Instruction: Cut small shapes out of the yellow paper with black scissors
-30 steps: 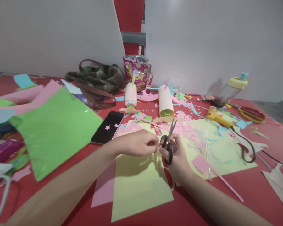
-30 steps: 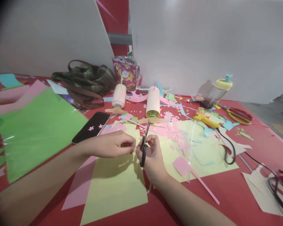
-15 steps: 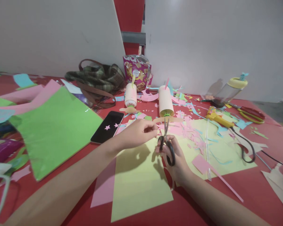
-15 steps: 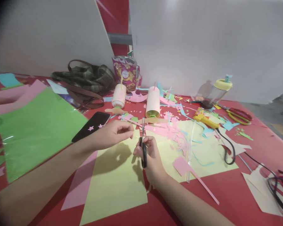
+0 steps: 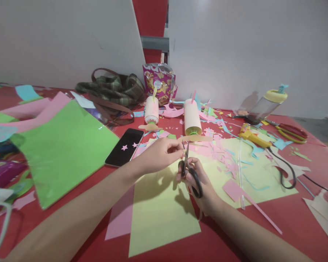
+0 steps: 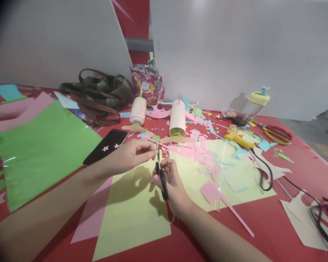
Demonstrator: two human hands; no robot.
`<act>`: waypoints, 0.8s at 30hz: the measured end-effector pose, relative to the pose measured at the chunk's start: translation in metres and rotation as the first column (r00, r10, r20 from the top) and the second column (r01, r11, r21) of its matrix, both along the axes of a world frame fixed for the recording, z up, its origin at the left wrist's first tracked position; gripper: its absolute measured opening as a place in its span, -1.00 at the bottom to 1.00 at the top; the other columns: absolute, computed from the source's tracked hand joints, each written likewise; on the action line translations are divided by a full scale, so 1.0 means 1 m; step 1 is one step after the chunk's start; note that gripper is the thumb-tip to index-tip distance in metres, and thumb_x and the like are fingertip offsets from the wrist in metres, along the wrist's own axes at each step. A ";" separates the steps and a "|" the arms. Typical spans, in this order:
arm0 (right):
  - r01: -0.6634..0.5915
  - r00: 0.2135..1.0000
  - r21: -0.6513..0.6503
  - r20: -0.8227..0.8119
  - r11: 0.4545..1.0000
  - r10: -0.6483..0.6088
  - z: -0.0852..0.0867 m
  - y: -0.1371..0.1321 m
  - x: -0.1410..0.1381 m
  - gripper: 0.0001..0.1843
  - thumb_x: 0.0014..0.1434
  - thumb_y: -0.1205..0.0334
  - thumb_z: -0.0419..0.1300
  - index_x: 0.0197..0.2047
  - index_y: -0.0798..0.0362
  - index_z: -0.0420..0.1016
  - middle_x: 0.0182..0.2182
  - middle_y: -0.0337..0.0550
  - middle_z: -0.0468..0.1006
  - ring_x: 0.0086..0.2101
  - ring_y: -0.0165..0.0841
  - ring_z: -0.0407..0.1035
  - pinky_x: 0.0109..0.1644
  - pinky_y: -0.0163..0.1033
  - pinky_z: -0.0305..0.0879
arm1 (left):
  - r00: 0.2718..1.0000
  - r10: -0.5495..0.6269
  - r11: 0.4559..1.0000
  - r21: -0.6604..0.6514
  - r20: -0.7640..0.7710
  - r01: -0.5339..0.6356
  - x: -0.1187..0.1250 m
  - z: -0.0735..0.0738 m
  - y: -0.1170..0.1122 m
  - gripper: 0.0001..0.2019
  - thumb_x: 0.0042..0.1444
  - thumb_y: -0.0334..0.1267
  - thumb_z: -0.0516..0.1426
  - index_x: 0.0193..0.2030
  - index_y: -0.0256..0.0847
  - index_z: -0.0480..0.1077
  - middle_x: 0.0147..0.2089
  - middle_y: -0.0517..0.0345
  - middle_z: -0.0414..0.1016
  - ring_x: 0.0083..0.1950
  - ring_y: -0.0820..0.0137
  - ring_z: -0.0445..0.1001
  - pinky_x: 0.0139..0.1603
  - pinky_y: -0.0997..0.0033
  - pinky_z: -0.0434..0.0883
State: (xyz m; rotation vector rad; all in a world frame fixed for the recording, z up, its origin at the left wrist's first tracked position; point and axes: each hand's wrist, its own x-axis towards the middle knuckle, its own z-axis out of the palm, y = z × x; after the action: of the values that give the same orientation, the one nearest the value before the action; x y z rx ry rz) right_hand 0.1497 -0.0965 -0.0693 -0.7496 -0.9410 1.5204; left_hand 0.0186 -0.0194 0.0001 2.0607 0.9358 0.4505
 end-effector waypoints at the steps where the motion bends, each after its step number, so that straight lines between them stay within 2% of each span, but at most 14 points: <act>1: 0.000 1.000 0.000 0.000 1.000 0.000 0.000 0.000 0.000 -0.71 -0.03 0.17 0.17 -0.29 -0.06 0.12 -0.41 -0.28 0.22 -0.43 -0.43 0.23 -0.37 -0.29 0.18 | 1.000 0.000 1.000 0.001 -0.002 0.000 0.000 0.000 0.000 -0.82 0.01 -0.26 -0.09 -0.52 -0.26 0.20 -0.54 0.27 0.22 -0.47 0.52 0.22 -0.44 0.53 0.19; 10: 0.000 1.000 0.003 0.001 1.000 0.000 -0.001 0.001 0.000 -0.73 -0.02 0.15 0.16 -0.29 -0.06 0.11 -0.41 -0.28 0.22 -0.46 -0.45 0.22 -0.37 -0.29 0.18 | 1.000 0.011 1.000 0.025 0.012 -0.011 0.001 -0.003 -0.003 -0.81 0.02 -0.27 -0.09 -0.55 -0.25 0.16 -0.56 0.28 0.17 -0.49 0.54 0.19 -0.46 0.54 0.18; 17: 0.038 0.998 0.015 0.054 0.999 -0.038 0.001 0.000 0.000 -0.73 -0.02 0.12 0.14 -0.31 -0.05 0.10 -0.41 -0.27 0.25 -0.46 -0.44 0.23 -0.38 -0.29 0.17 | 0.998 0.045 0.999 0.028 0.051 -0.046 0.004 -0.008 -0.004 -0.82 0.02 -0.26 -0.09 -0.52 -0.26 0.21 -0.54 0.26 0.18 -0.48 0.53 0.19 -0.46 0.53 0.19; 24: 0.057 0.996 0.009 0.063 0.998 -0.057 -0.001 0.000 -0.001 -0.74 -0.01 0.12 0.14 -0.30 -0.06 0.11 -0.40 -0.28 0.26 -0.51 -0.47 0.19 -0.41 -0.30 0.15 | 0.997 0.056 0.998 0.017 0.057 -0.057 0.005 -0.005 -0.005 -0.81 0.02 -0.25 -0.09 -0.53 -0.26 0.20 -0.54 0.27 0.16 -0.49 0.53 0.17 -0.45 0.53 0.19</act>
State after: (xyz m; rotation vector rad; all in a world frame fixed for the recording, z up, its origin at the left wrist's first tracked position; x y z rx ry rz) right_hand 0.1487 -0.0968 -0.0702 -0.8168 -0.9637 1.4500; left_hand 0.0237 -0.0246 -0.0054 2.0317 0.9615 0.5466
